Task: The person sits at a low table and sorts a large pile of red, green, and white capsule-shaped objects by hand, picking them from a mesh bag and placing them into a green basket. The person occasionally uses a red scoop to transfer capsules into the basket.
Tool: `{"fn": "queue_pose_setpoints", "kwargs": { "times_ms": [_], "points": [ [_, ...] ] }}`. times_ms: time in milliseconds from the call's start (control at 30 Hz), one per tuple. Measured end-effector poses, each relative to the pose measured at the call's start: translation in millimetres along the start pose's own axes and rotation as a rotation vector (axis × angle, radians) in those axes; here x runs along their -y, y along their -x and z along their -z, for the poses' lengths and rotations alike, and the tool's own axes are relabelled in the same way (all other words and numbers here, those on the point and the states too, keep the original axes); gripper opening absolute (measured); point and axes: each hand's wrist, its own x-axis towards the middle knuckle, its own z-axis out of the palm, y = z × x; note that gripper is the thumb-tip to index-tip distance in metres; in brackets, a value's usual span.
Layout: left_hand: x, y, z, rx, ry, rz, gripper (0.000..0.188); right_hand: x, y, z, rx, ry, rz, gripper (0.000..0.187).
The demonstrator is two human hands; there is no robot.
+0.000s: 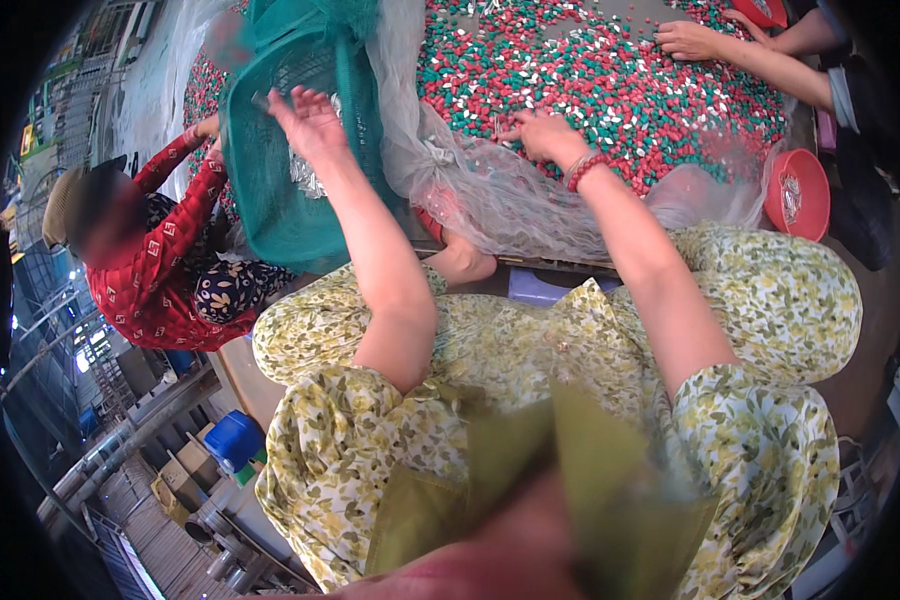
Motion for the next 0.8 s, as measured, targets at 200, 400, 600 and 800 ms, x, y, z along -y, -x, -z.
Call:
{"fn": "queue_pose_setpoints", "kwargs": {
  "times_ms": [200,400,600,800],
  "points": [
    [41.4,-2.4,11.1,0.185,-0.099,0.232,0.028,6.8,20.6,8.8,0.15,0.035,-0.069,0.051],
    [149.7,71.3,9.5,0.93,-1.811,0.261,0.03,-18.9,36.8,51.1,0.14,0.095,-0.213,0.032],
    [178.1,116.5,45.5,1.032,-2.16,0.07,0.023,-124.9,57.3,78.1,0.229,-0.605,-0.197,0.035],
    [185.8,127.8,47.2,0.927,-2.062,0.002,0.045,-200.5,72.5,80.3,-0.292,-0.829,-0.301,0.042]
  ]
}}
